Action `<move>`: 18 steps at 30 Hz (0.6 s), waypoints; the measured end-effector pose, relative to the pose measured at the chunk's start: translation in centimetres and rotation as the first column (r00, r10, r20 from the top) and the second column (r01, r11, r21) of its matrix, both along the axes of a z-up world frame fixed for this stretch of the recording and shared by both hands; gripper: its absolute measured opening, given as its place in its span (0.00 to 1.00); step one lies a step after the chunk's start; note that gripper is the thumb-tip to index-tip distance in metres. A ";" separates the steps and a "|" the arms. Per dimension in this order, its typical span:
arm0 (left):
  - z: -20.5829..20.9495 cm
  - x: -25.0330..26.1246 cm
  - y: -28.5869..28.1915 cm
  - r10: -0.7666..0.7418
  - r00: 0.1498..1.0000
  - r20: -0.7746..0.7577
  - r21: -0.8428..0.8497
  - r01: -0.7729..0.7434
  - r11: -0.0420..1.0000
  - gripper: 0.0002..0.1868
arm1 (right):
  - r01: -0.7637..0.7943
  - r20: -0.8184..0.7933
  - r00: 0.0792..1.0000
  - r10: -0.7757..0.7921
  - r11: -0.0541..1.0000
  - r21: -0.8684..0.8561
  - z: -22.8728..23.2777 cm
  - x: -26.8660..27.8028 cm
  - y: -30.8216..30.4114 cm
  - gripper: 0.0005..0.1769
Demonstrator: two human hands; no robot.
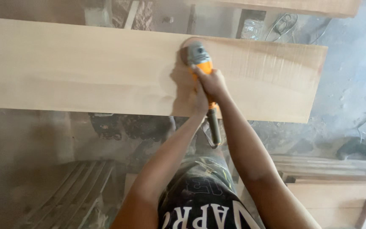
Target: The person plugs in an angle grinder and then sands a large wooden plank resting on a workbench. They move the grinder back and forth across the surface to smooth the wood.
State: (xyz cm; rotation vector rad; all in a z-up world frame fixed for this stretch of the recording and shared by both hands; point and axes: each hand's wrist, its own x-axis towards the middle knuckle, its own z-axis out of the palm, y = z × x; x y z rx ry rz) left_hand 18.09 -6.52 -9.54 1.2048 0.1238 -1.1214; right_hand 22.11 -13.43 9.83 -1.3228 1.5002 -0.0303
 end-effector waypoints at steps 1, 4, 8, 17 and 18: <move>-0.5 0.8 0.7 -0.040 0.998 0.042 0.036 0.038 0.999 0.33 | -0.027 -0.051 0.998 0.026 1.000 -0.008 -0.2 1.0 0.3 0.36; 0.2 3.3 2.8 -0.091 0.994 0.051 0.126 0.084 0.988 0.33 | -0.216 -0.217 0.956 0.200 0.975 -0.056 -0.6 3.5 1.0 0.40; 3.8 4.7 4.9 -0.106 0.994 0.019 0.194 0.100 0.976 0.34 | -0.213 -0.153 0.965 0.211 0.977 0.005 -0.3 3.8 1.0 0.41; 2.4 -7.4 -3.0 -0.137 0.991 0.003 0.140 0.135 0.981 0.34 | -0.022 -0.139 0.990 0.020 1.000 -0.009 2.9 -7.6 -5.2 0.37; 1.8 -9.4 -4.2 -0.126 0.990 -0.069 0.111 0.133 0.985 0.34 | 0.013 -0.117 0.993 -0.014 1.000 -0.009 3.2 -9.5 -6.0 0.36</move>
